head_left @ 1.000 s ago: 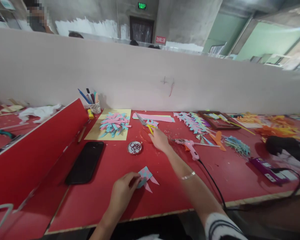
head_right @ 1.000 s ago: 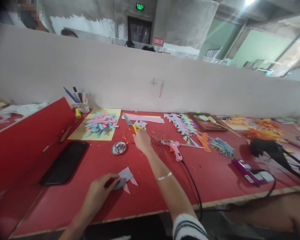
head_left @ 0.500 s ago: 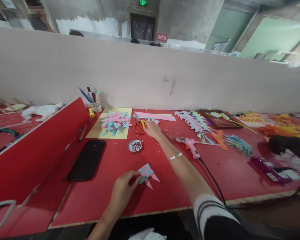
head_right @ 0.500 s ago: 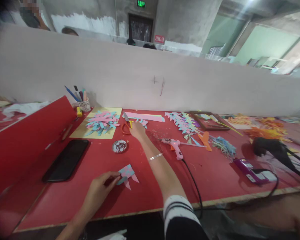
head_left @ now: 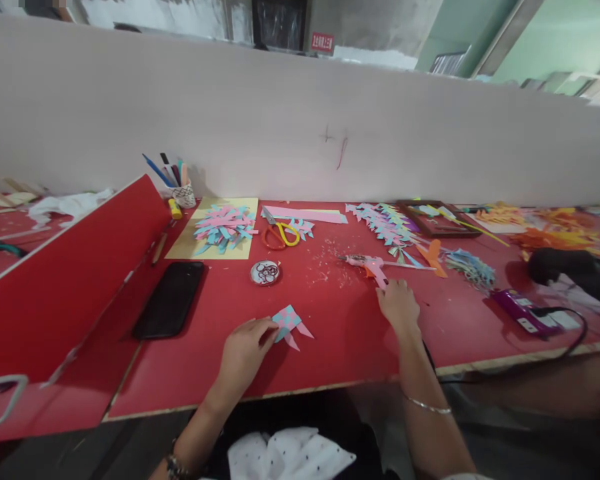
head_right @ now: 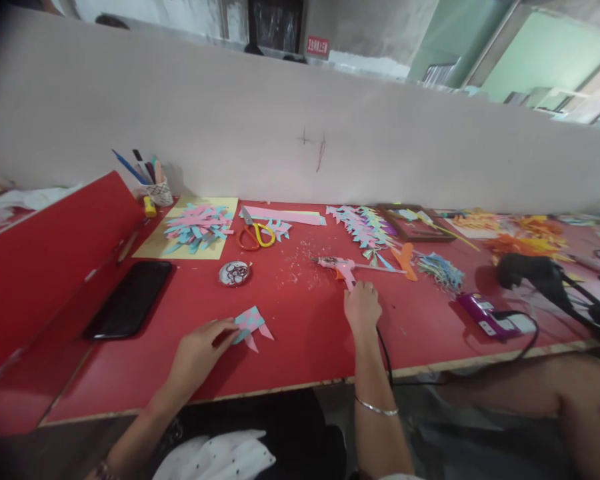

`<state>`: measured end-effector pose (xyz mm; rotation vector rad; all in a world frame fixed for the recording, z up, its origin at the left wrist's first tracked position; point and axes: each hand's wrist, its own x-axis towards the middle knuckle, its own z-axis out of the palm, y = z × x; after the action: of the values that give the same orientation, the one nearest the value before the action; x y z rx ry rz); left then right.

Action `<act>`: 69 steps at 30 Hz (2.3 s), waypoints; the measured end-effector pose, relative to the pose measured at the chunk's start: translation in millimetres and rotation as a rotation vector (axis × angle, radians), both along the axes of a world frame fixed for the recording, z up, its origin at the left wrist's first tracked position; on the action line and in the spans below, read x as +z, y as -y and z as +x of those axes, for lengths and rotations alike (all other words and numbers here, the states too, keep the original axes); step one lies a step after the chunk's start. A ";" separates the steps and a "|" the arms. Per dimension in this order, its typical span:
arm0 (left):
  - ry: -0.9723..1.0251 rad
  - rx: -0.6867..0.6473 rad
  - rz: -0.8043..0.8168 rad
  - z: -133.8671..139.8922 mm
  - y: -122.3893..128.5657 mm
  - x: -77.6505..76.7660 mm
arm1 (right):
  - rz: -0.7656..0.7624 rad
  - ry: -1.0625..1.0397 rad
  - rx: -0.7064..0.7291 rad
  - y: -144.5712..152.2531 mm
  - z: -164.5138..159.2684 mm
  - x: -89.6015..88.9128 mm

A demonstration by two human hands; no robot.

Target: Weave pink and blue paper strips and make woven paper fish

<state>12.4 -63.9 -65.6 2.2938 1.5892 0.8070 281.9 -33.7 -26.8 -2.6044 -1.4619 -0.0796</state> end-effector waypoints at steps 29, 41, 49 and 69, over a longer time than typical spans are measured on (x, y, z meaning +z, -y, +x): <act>0.829 0.200 -0.361 4.5 -5.9 6.9 | 0.467 -0.340 0.414 28.8 -37.7 -44.8; 0.447 -0.076 -0.257 8.0 3.2 7.2 | 0.471 -0.290 0.351 28.5 -39.1 -40.7; 0.405 -0.085 -0.240 7.9 2.1 5.5 | 0.505 -0.193 0.273 25.9 -12.2 -38.2; 0.183 -0.204 -0.126 8.0 0.3 -6.5 | -0.157 -0.098 0.629 -116.8 -47.5 73.6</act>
<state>20.4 -64.2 -72.1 2.1795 1.2675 0.8146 234.4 83.0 46.8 -2.0846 -2.2368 0.2403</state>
